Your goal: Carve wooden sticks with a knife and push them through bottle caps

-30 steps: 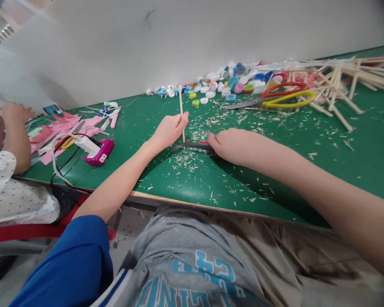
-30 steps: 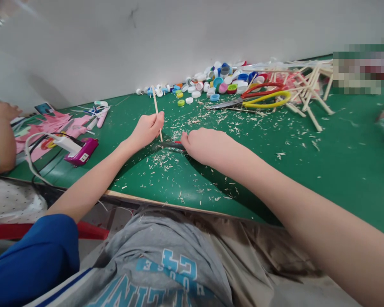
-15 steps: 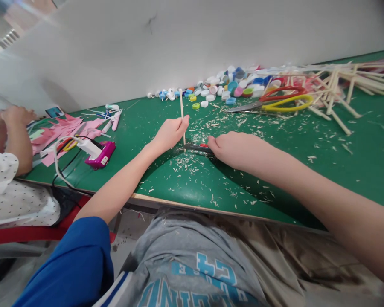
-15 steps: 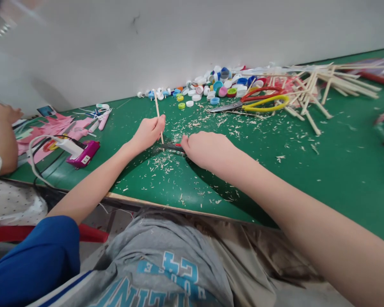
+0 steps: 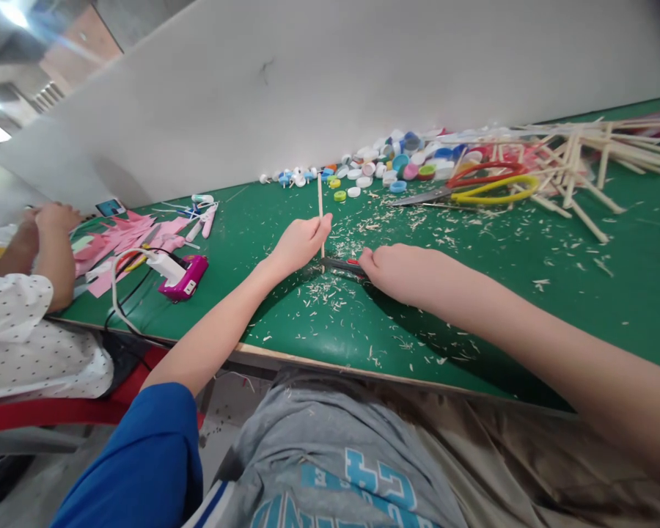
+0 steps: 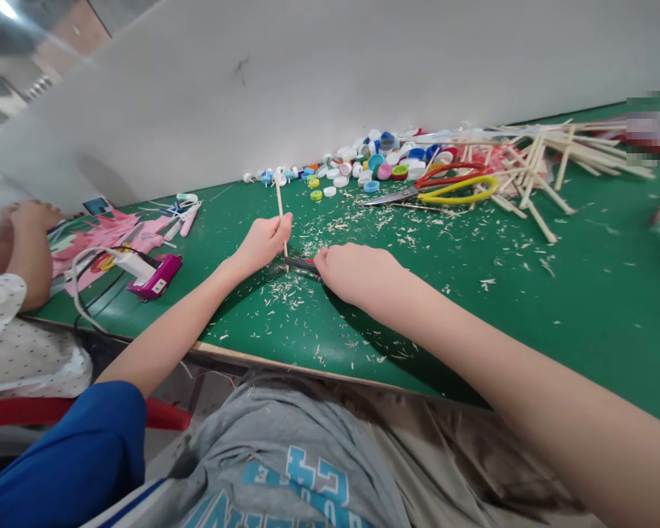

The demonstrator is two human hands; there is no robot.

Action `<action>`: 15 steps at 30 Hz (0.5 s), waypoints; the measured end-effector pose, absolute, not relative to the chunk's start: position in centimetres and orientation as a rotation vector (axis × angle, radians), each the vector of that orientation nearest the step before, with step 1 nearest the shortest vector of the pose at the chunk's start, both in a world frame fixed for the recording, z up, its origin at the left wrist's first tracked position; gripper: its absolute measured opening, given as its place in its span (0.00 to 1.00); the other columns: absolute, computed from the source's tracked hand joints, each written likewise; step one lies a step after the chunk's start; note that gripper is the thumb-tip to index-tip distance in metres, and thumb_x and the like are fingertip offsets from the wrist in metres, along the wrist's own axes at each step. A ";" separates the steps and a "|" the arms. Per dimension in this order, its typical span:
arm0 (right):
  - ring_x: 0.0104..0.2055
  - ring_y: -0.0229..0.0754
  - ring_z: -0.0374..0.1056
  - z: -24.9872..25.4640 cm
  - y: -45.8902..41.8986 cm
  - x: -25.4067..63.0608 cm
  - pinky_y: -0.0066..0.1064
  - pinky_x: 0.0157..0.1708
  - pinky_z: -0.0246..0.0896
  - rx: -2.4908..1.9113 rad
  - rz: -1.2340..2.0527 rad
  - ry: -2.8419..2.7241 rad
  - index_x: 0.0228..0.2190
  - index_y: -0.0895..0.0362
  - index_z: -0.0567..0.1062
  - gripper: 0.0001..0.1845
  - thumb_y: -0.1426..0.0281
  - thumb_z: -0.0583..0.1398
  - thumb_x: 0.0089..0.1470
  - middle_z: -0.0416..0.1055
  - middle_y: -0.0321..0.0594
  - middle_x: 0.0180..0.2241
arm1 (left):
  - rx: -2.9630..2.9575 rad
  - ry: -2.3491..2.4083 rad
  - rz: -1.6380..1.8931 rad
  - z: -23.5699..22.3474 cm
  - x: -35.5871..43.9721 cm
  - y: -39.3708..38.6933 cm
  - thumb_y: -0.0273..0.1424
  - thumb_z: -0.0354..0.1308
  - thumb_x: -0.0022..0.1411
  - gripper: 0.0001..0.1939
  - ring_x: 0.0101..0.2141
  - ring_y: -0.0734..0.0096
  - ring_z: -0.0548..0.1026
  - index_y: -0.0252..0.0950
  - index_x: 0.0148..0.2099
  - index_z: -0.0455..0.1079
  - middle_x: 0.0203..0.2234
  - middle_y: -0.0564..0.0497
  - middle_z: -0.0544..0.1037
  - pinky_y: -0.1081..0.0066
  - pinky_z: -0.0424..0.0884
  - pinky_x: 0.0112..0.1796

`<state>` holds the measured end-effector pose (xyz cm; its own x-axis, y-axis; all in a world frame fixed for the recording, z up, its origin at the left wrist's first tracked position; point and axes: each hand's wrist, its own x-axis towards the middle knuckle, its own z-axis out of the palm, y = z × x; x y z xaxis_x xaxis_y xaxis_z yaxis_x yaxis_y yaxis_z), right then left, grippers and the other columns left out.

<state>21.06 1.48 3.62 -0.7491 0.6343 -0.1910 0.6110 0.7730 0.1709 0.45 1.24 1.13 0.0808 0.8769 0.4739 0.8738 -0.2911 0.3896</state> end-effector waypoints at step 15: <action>0.38 0.49 0.67 3.7 1.9 21.3 0.36 0.32 0.59 0.965 0.121 2.742 0.53 0.63 0.68 0.23 0.74 0.45 0.60 0.69 0.54 0.38 | 2.242 1.898 0.991 1.2 0.1 1.1 0.41 0.37 0.71 0.26 0.16 0.76 0.59 0.39 0.21 0.54 0.12 0.57 0.60 0.70 0.57 0.25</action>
